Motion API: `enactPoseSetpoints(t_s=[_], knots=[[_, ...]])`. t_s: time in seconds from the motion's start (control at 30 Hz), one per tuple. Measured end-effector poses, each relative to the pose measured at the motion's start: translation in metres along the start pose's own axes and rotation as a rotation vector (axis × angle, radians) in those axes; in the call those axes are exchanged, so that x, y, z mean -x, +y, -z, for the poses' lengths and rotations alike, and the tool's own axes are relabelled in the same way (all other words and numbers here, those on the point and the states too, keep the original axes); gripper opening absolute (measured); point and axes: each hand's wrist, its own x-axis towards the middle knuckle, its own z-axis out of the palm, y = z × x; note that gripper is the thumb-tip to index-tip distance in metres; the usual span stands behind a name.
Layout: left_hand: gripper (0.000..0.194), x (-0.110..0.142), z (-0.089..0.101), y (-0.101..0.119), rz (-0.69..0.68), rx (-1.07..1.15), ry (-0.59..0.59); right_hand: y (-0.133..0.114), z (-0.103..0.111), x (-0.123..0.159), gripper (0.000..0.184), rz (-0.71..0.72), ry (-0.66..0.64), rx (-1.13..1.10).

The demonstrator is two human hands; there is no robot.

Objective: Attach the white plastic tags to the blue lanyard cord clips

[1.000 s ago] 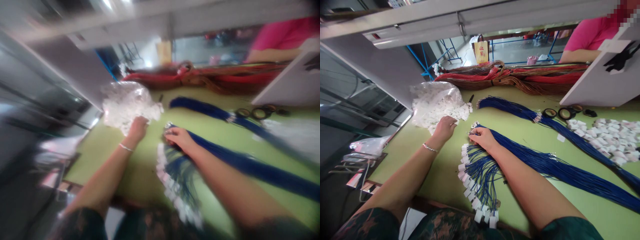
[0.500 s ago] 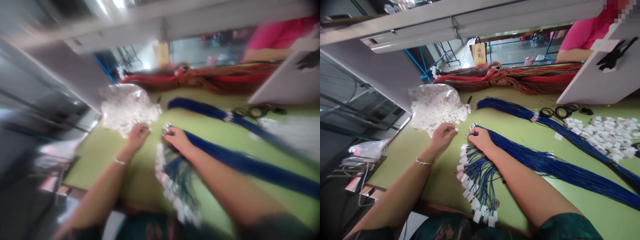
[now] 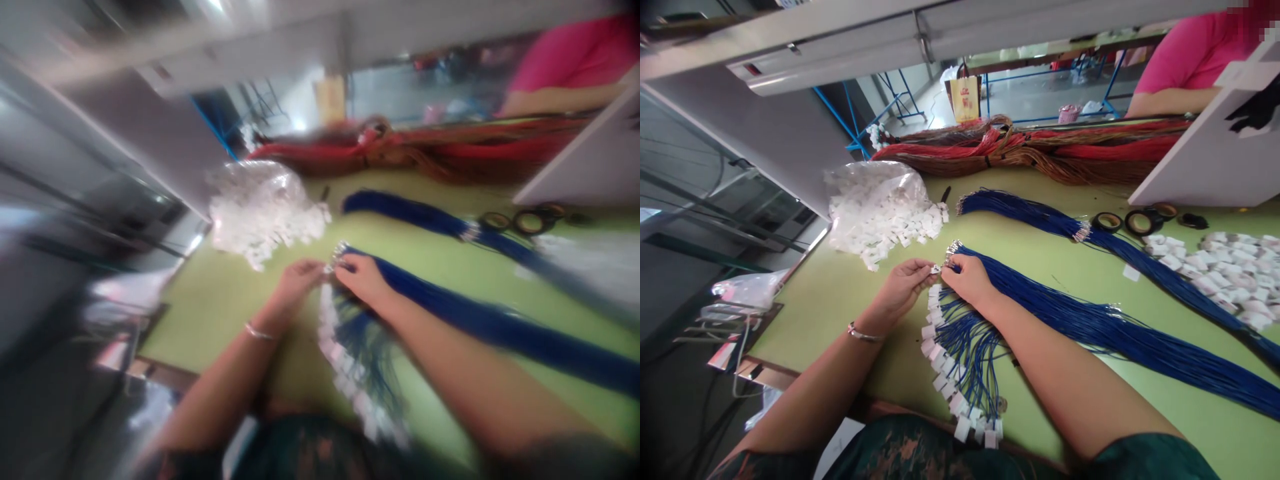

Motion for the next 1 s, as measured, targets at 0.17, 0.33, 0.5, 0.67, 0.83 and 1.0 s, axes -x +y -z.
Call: enactPoseSetpoints(t_s=[0.17, 0.33, 0.5, 0.67, 0.83, 1.0], knots=[[0.029, -0.002, 0.001, -0.004, 0.011, -0.002, 0.014, 0.001, -0.001, 0.0, 0.015, 0.014, -0.013, 0.135], [0.027, -0.002, 0.003, -0.006, -0.105, -0.177, 0.038, -0.001, -0.001, 0.0, 0.016, 0.025, -0.028, 0.214], [0.026, -0.004, 0.004, -0.002, -0.191, -0.334, 0.031, -0.005, 0.001, 0.0, 0.016, 0.034, -0.099, 0.256], [0.023, -0.004, 0.005, -0.003, -0.158, -0.286, -0.036, -0.007, 0.001, 0.003, 0.014, 0.09, -0.121, 0.374], [0.013, -0.002, -0.002, -0.007, -0.261, -0.447, 0.01, -0.002, -0.001, 0.002, 0.012, 0.081, -0.082, 0.41], [0.023, -0.002, 0.0, -0.014, -0.169, -0.387, 0.091, 0.007, 0.001, -0.001, 0.014, -0.02, -0.017, 0.229]])
